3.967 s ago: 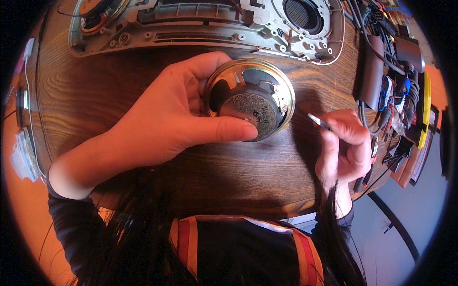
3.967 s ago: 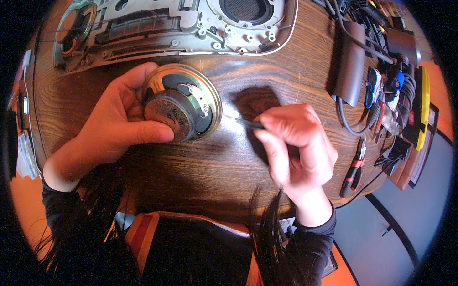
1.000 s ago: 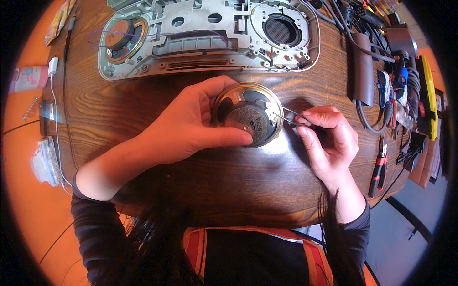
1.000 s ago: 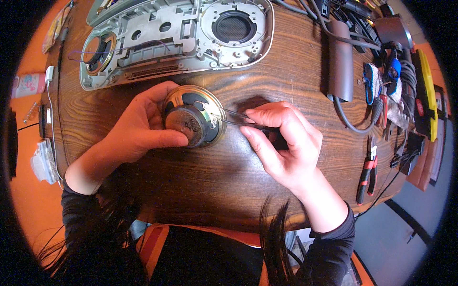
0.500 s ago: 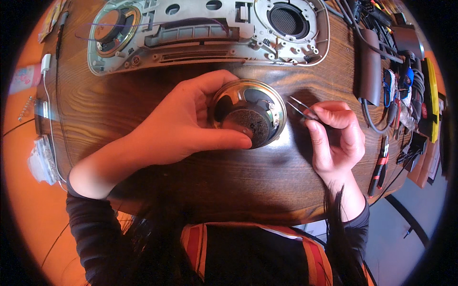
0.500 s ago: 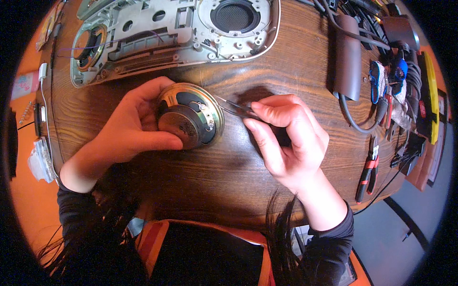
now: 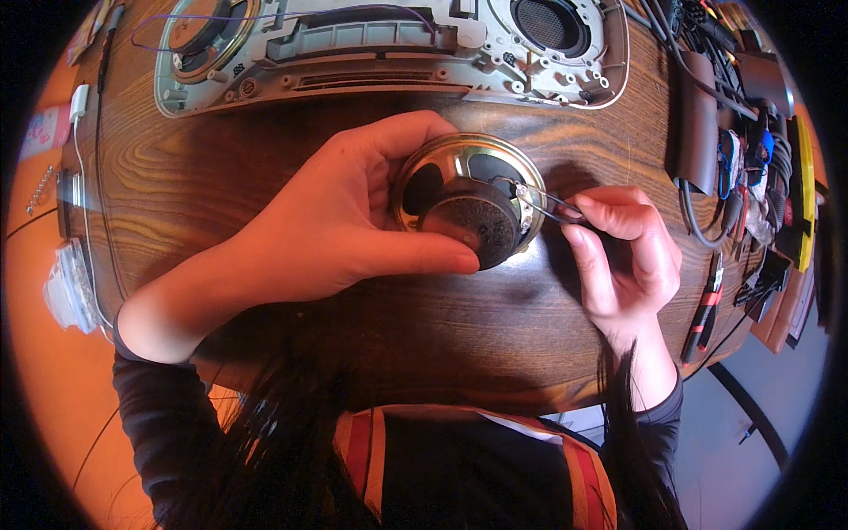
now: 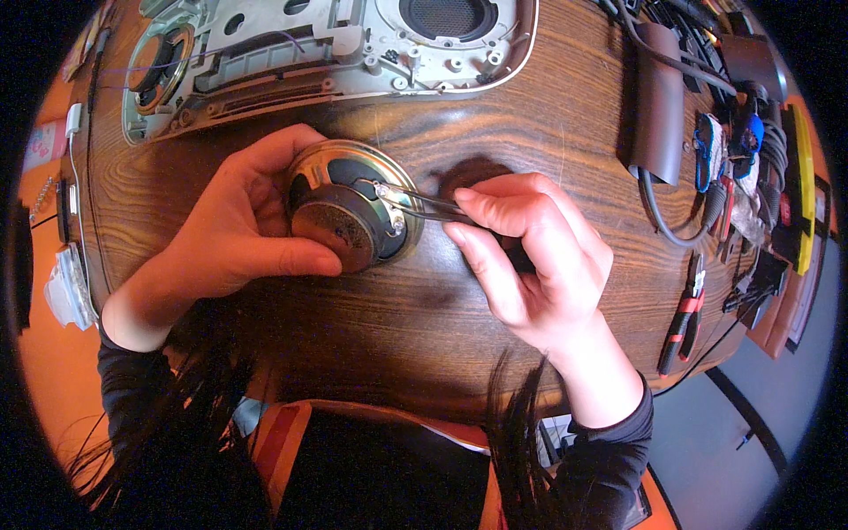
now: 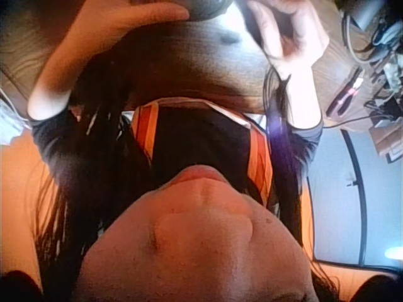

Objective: The person solders wires to the terminals of two small speakers using a soldering iron and solder wire. They then place the speakers into the housing of a disassembled electronic device and use pliers to trim excess wire.

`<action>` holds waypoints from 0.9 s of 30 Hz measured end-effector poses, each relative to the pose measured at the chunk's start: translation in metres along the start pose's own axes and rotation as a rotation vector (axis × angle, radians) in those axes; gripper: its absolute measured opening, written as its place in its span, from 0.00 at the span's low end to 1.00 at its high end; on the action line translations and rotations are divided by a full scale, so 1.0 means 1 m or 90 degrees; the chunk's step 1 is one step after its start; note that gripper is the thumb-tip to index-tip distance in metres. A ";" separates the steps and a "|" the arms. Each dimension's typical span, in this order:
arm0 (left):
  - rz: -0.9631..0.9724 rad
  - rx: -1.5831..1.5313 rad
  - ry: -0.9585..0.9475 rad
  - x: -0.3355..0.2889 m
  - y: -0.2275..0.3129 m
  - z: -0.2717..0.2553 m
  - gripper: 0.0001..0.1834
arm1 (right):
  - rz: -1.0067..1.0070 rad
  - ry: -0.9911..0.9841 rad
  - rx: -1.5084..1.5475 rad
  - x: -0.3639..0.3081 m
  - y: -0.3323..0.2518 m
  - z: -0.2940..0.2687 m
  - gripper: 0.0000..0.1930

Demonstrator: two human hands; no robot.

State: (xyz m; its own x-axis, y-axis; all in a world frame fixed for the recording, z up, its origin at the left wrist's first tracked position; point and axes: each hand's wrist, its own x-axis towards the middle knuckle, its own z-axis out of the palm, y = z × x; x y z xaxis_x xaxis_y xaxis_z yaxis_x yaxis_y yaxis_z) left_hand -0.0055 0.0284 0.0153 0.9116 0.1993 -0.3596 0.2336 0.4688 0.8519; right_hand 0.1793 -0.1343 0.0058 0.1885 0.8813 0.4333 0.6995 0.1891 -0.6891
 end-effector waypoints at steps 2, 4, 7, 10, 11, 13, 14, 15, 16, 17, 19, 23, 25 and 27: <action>0.010 -0.006 -0.005 0.000 -0.001 0.000 0.34 | -0.007 -0.001 0.000 0.000 0.000 0.000 0.10; 0.012 0.006 -0.002 0.001 -0.001 0.000 0.34 | -0.008 -0.001 -0.005 0.001 0.000 0.001 0.10; 0.001 0.012 0.007 0.000 -0.001 0.001 0.34 | -0.016 -0.008 -0.023 0.002 -0.001 0.000 0.09; -0.010 0.004 0.012 0.000 0.000 0.001 0.34 | -0.008 -0.022 -0.042 0.001 -0.002 -0.002 0.09; -0.014 0.006 0.007 0.000 0.001 0.000 0.34 | -0.003 -0.027 -0.046 0.000 -0.002 -0.002 0.09; -0.024 0.015 -0.002 0.000 0.002 -0.002 0.35 | 0.004 -0.013 -0.004 -0.001 -0.001 -0.002 0.09; -0.024 -0.002 -0.001 0.001 0.003 -0.003 0.36 | 0.018 -0.010 0.015 -0.002 0.000 -0.002 0.09; -0.022 -0.012 0.003 0.002 0.003 -0.004 0.37 | 0.074 0.051 0.076 -0.005 0.000 0.001 0.10; -0.024 -0.013 0.013 0.002 0.004 -0.004 0.38 | 0.088 0.073 0.092 -0.006 0.001 -0.001 0.11; -0.022 -0.032 0.009 0.002 0.004 -0.005 0.39 | 0.114 0.092 0.122 -0.008 0.002 -0.002 0.12; -0.032 -0.046 0.016 0.002 0.005 -0.005 0.41 | 0.109 0.103 0.120 -0.009 0.005 -0.005 0.12; -0.039 -0.058 0.021 0.003 0.005 -0.005 0.42 | 0.029 -0.014 0.093 -0.009 0.008 -0.010 0.09; -0.045 -0.054 0.034 0.003 0.005 -0.005 0.43 | 0.021 -0.036 0.072 -0.009 0.007 -0.011 0.08; -0.036 -0.074 0.030 0.003 0.004 -0.005 0.43 | 0.020 -0.052 0.054 -0.007 0.006 -0.012 0.09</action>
State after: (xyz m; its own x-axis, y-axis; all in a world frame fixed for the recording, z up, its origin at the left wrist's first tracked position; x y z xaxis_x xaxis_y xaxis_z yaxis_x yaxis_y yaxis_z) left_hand -0.0036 0.0351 0.0162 0.8808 0.2080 -0.4254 0.2408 0.5768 0.7806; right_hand 0.1898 -0.1448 0.0055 0.1512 0.9190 0.3641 0.6320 0.1934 -0.7505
